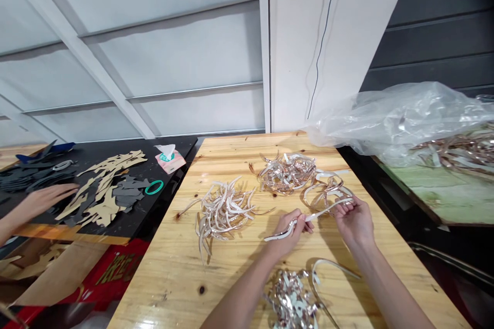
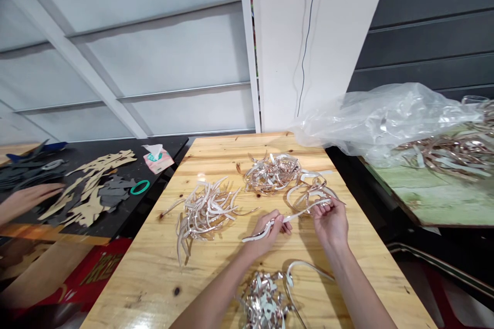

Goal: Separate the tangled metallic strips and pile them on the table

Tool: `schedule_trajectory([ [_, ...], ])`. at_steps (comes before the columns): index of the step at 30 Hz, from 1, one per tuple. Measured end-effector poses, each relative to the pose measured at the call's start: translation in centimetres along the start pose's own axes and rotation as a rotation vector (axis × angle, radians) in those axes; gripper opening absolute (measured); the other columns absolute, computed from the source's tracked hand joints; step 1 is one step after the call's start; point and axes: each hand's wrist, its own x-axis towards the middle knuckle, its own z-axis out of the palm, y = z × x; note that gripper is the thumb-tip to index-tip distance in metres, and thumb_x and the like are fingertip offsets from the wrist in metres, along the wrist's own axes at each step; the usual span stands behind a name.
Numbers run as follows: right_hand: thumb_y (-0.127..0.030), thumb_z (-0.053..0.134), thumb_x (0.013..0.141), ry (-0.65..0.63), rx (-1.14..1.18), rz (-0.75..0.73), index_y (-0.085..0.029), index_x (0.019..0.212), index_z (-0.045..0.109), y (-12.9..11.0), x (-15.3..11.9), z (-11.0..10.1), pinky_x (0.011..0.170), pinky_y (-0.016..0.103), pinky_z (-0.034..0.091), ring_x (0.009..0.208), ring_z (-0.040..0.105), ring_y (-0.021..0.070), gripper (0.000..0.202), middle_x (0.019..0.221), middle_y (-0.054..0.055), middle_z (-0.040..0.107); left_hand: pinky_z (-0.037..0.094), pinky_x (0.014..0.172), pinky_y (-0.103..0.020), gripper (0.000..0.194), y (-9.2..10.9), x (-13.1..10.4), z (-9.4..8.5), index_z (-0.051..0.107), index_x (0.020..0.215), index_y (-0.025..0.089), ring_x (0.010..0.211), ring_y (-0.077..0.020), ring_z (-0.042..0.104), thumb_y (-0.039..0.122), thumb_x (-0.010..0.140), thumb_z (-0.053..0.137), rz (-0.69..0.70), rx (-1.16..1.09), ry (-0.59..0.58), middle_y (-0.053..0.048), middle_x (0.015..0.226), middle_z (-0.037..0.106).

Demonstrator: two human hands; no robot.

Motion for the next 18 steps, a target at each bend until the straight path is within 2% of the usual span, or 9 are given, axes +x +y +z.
schedule_trajectory([
  [2, -0.02, 0.072, 0.071, 0.017, -0.018, 0.0, -0.021, 0.067, 0.042, 0.3, -0.4, 0.1, 0.039, 0.019, 0.037, 0.047, 0.045, 0.007, 0.03, 0.058, -0.008, 0.045, 0.055, 0.081, -0.036, 0.039, 0.2, -0.1, 0.0, 0.061, 0.089, 0.018, 0.08, -0.0194, 0.067, 0.049, 0.101, 0.04, 0.023, 0.01, 0.017, -0.007, 0.085, 0.068],
  [4, -0.031, 0.074, 0.073, 0.022, -0.033, 0.029, -0.021, 0.073, 0.051, 0.6, -0.9, 0.3, 0.041, 0.022, 0.041, 0.055, 0.055, 0.011, 0.025, 0.066, -0.005, 0.056, 0.055, 0.081, -0.038, 0.042, 0.3, -0.1, -0.1, 0.061, 0.089, 0.019, 0.081, -0.0209, 0.067, 0.052, 0.101, 0.039, 0.041, -0.001, 0.052, -0.007, 0.084, 0.068],
  [8, -0.06, 0.07, 0.075, -0.062, -0.131, 0.135, -0.024, 0.09, 0.062, 1.2, -1.7, 0.8, 0.047, 0.029, 0.051, 0.071, 0.067, 0.0207, 0.041, 0.08, -0.001, 0.066, 0.054, 0.08, -0.038, 0.05, -0.2, 0.1, -0.6, 0.059, 0.087, 0.017, 0.077, -0.0217, 0.067, 0.057, 0.101, 0.032, 0.027, -0.069, 0.225, -0.008, 0.08, 0.068],
  [10, -0.057, 0.077, 0.072, -0.087, -0.289, 0.084, -0.024, 0.092, 0.063, 1.8, -2.0, 1.0, 0.048, 0.029, 0.052, 0.073, 0.068, 0.0216, 0.041, 0.082, -0.001, 0.067, 0.054, 0.082, -0.037, 0.052, -0.6, 0.2, -0.8, 0.057, 0.088, 0.017, 0.079, -0.0213, 0.068, 0.06, 0.1, 0.03, 0.022, -0.141, 0.287, -0.008, 0.081, 0.07],
  [14, -0.032, 0.093, 0.059, -0.066, -0.616, -0.112, -0.021, 0.076, 0.056, 3.4, -2.6, 1.0, 0.052, 0.024, 0.051, 0.059, 0.057, 0.013, 0.042, 0.068, -0.006, 0.059, 0.054, 0.085, -0.039, 0.055, -1.3, 0.1, -0.8, 0.052, 0.095, 0.018, 0.082, -0.0219, 0.07, 0.068, 0.097, 0.03, 0.034, -0.253, 0.26, -0.008, 0.089, 0.071],
  [16, -0.025, 0.095, 0.055, -0.074, -0.636, -0.128, -0.021, 0.071, 0.052, 4.2, -2.8, 0.9, 0.054, 0.022, 0.048, 0.055, 0.052, 0.0099, 0.047, 0.062, -0.008, 0.053, 0.053, 0.086, -0.039, 0.054, -1.6, 0.1, -0.7, 0.052, 0.095, 0.018, 0.083, -0.0217, 0.07, 0.068, 0.097, 0.03, 0.048, -0.266, 0.249, -0.007, 0.087, 0.071],
  [18, -0.024, 0.096, 0.055, -0.107, -0.592, -0.112, -0.02, 0.072, 0.053, 4.7, -3.0, 1.0, 0.057, 0.021, 0.048, 0.059, 0.053, 0.0097, 0.046, 0.065, -0.008, 0.055, 0.052, 0.082, -0.038, 0.053, -1.7, 0.2, -0.8, 0.051, 0.095, 0.019, 0.08, -0.0207, 0.068, 0.066, 0.098, 0.029, 0.064, -0.289, 0.251, -0.007, 0.085, 0.07],
])
